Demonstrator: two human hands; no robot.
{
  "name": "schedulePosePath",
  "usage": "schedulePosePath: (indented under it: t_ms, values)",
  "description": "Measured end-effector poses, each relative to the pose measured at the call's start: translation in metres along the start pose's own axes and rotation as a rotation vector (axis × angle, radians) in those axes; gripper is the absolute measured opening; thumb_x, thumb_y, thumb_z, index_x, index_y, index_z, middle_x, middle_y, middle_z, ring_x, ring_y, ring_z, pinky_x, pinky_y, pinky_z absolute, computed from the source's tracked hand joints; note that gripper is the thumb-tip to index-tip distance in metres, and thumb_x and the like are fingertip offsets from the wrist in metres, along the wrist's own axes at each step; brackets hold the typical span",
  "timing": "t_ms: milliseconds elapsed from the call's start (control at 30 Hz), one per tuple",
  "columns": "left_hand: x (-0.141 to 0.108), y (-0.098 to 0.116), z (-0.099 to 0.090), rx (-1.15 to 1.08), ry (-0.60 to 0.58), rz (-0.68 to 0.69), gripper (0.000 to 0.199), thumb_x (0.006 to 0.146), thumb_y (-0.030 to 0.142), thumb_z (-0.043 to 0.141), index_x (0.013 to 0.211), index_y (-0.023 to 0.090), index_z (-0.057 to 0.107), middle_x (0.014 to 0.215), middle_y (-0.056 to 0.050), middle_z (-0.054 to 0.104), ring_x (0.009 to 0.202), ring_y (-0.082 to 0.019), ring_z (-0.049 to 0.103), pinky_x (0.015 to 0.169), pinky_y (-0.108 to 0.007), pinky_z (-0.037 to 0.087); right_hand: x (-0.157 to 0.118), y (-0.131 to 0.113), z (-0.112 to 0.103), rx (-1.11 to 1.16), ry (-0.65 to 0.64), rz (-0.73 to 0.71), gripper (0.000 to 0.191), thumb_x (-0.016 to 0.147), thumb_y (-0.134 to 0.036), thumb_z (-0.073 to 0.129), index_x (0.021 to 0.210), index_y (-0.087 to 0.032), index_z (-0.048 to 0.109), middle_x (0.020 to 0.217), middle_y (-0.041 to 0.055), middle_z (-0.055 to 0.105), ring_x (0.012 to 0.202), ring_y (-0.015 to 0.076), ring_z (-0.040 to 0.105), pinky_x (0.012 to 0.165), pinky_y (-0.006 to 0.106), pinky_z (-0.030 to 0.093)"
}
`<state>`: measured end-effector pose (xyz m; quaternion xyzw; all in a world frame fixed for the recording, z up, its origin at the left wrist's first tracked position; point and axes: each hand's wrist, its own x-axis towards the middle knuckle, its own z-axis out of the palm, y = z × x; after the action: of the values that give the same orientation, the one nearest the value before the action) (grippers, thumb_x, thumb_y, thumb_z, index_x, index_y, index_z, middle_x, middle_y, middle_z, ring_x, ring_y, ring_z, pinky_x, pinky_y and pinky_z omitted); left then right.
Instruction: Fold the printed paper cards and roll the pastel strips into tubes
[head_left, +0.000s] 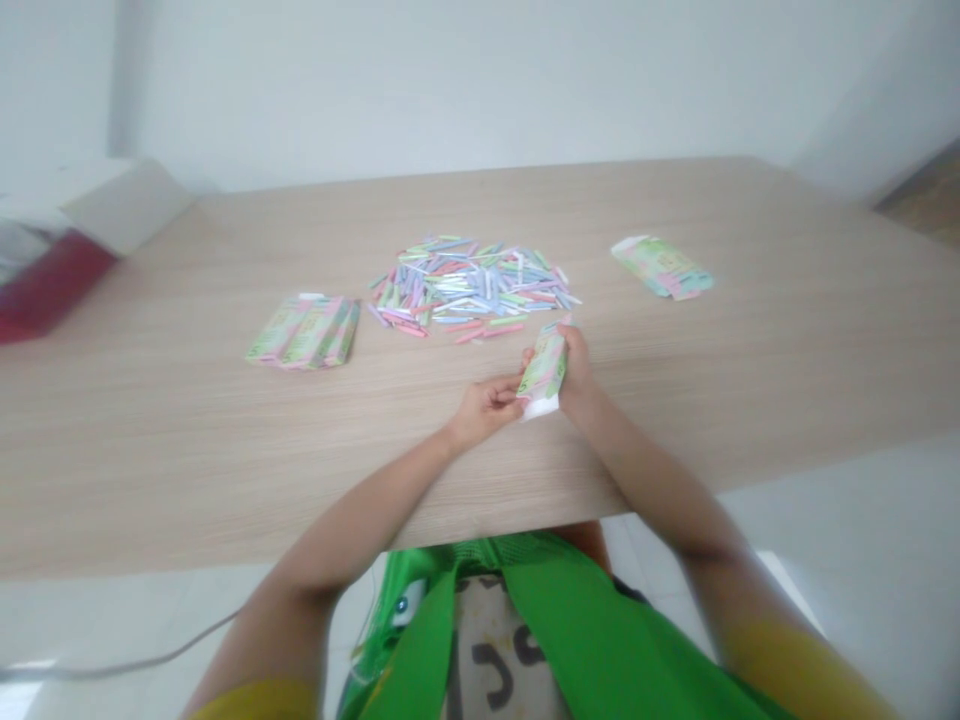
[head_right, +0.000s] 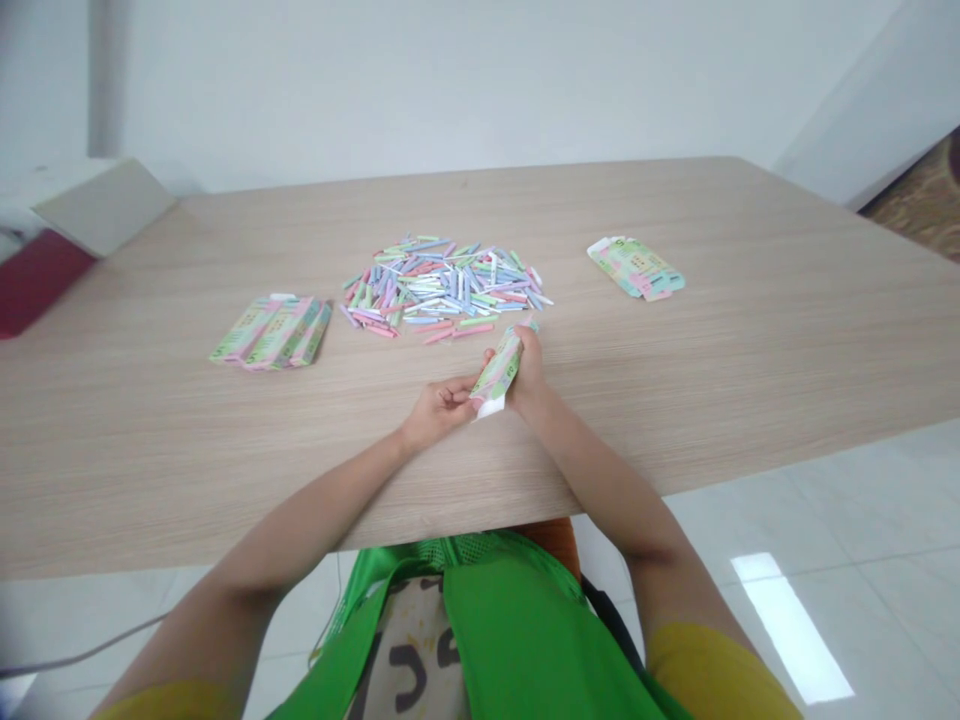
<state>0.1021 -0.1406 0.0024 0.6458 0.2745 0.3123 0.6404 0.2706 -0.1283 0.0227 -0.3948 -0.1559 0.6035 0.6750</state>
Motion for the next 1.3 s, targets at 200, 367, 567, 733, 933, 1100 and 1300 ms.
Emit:
schedulePosePath:
  t_ms: [200,367,567,733,933,1100,1300]
  values:
    - [0.001,0.003,0.015,-0.076,0.329,-0.108,0.052,0.079,0.040,0.073,0.123,0.012,0.071,0.072,-0.001,0.070,0.056,-0.008,0.055,0.051,-0.018,0.048,-0.006,0.003,0.013,0.175,0.177,0.090,0.035,0.080,-0.054,0.061,0.072,-0.025,0.042,0.053,-0.0053,0.049,0.047,0.0139,0.052,0.046,0.028,0.049]
    - [0.004,0.003,0.014,-0.142,0.355,-0.224,0.039,0.077,0.032,0.072,0.111,0.012,0.076,0.072,-0.004,0.072,0.056,-0.010,0.061,0.050,-0.020,0.051,-0.009,0.011,0.016,0.165,0.242,0.094,0.032,0.084,-0.046,0.058,0.067,-0.024,0.042,0.050,-0.0054,0.050,0.043,0.0117,0.049,0.042,0.025,0.044]
    - [0.010,0.002,-0.001,-0.363,0.160,-0.196,0.058,0.064,0.034,0.086,0.115,0.010,0.073,0.092,-0.010,0.076,0.077,-0.017,0.070,0.064,-0.023,0.056,-0.001,0.009,0.010,0.180,0.264,0.042,0.033,0.083,-0.050,0.057,0.068,-0.024,0.043,0.050,-0.0047,0.052,0.043,0.0121,0.050,0.042,0.025,0.044]
    - [0.005,0.011,0.007,-0.478,-0.048,-0.238,0.071,0.061,0.038,0.091,0.123,0.015,0.069,0.118,-0.012,0.070,0.099,-0.021,0.068,0.075,-0.029,0.060,0.005,0.009,0.004,0.108,0.272,0.045,0.037,0.079,-0.054,0.061,0.068,-0.025,0.040,0.048,-0.0052,0.049,0.041,0.0125,0.046,0.039,0.026,0.041]
    - [0.006,0.003,0.010,-0.453,0.008,-0.249,0.057,0.074,0.043,0.083,0.122,0.016,0.070,0.124,-0.014,0.069,0.106,-0.024,0.068,0.072,-0.026,0.060,0.001,0.009,0.007,0.083,0.208,0.050,0.039,0.076,-0.055,0.063,0.067,-0.025,0.039,0.048,-0.0058,0.048,0.041,0.0117,0.046,0.038,0.025,0.041]
    - [0.008,-0.003,0.003,-0.386,-0.161,-0.173,0.066,0.082,0.045,0.074,0.143,0.027,0.055,0.147,-0.012,0.054,0.116,-0.028,0.065,0.076,-0.029,0.062,-0.004,0.003,0.008,0.023,0.200,0.047,0.044,0.072,-0.060,0.066,0.067,-0.025,0.040,0.048,-0.0064,0.047,0.039,0.0107,0.043,0.036,0.025,0.037]
    - [0.002,-0.002,0.002,-0.084,-0.278,0.035,0.065,0.095,0.050,0.054,0.155,0.041,0.029,0.169,-0.002,0.010,0.133,-0.035,0.052,0.082,-0.038,0.062,-0.008,0.000,0.007,-0.092,0.112,0.095,0.045,0.074,-0.067,0.058,0.069,-0.025,0.042,0.044,-0.0061,0.039,0.037,0.0125,0.038,0.033,0.026,0.032]
